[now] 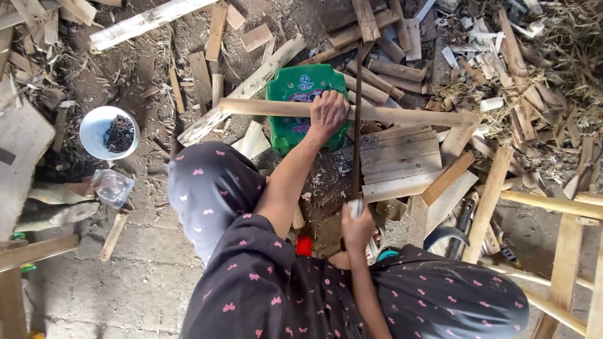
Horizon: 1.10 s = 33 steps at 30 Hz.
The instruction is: The person sits on the ground and uses a hand saw to cut a long wooden plank resting on a green plastic container. They hold the plank steady with their left hand and saw back and forth with their right hand, generating sawdust.
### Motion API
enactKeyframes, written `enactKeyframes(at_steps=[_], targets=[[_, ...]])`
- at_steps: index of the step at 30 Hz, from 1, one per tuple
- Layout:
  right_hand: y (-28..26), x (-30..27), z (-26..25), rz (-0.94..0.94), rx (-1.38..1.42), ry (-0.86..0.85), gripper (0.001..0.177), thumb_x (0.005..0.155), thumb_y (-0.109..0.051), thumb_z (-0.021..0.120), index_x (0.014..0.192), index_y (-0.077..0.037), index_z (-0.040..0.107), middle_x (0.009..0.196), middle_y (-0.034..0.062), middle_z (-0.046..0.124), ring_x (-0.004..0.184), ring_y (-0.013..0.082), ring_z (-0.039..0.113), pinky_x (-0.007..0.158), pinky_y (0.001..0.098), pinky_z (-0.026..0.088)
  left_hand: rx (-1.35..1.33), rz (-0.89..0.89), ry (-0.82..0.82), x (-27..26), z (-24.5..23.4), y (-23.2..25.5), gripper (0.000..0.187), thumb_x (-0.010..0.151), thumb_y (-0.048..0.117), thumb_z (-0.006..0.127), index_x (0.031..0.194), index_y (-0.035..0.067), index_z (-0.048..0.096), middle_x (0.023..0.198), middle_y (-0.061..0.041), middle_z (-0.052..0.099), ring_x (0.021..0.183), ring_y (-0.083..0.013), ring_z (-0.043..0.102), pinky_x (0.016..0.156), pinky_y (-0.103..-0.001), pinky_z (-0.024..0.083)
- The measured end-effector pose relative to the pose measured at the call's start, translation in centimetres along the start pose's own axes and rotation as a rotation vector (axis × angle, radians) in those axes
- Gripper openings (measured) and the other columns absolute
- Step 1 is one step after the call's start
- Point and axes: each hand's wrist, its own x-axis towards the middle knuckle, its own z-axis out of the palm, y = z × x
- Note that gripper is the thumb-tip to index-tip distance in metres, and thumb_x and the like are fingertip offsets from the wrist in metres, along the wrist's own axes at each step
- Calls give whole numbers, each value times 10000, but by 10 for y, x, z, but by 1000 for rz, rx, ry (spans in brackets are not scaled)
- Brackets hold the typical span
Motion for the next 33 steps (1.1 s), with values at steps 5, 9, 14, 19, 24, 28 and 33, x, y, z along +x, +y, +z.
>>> enactKeyframes(at_steps=[5,9,14,19,24,28,33], targets=[[-33,35,0,-19,-9,-34,486,773,-338,678,1097,20,616,955,287,647,945,445,618,797,525,488,21,-31,20,-3,10,1,158,675,224,493,532,171,449,550,-46,402,538,-246,451,470,-376,335],[-5,-9,-25,-38,8,-12,320,758,-258,646,971,-18,640,853,265,643,893,462,613,750,533,482,68,-72,-11,7,-1,4,157,669,206,487,516,182,470,533,-18,418,521,-221,455,464,-369,337],[22,19,-2,-36,-39,13,428,737,-351,676,1014,-26,645,833,245,652,849,436,632,750,510,494,18,-39,-12,4,-7,5,133,677,218,472,555,167,479,561,-48,425,548,-247,459,479,-379,339],[-46,40,-22,-1,47,-133,292,899,-217,623,1030,39,578,729,181,640,544,219,636,476,291,532,43,-29,-21,2,-1,2,110,656,245,477,571,175,478,585,-26,433,572,-231,470,486,-369,349],[17,-16,-33,37,-70,-18,371,722,-350,708,980,-91,643,860,183,669,925,381,631,820,469,511,37,-67,-2,16,-29,9,197,772,191,446,586,143,489,604,-30,433,600,-206,462,541,-351,352],[-26,34,-22,-56,-44,-9,475,720,-393,714,966,3,628,871,292,628,947,458,602,832,555,472,-15,-17,-6,5,-18,6,97,652,236,490,589,169,458,610,-41,398,596,-240,439,498,-364,309],[-53,21,-27,91,95,-74,539,742,-328,675,1117,55,620,974,289,643,1007,458,587,850,524,460,43,-61,-12,5,-18,5,184,750,212,450,570,199,416,600,-17,361,554,-195,389,485,-333,281]])
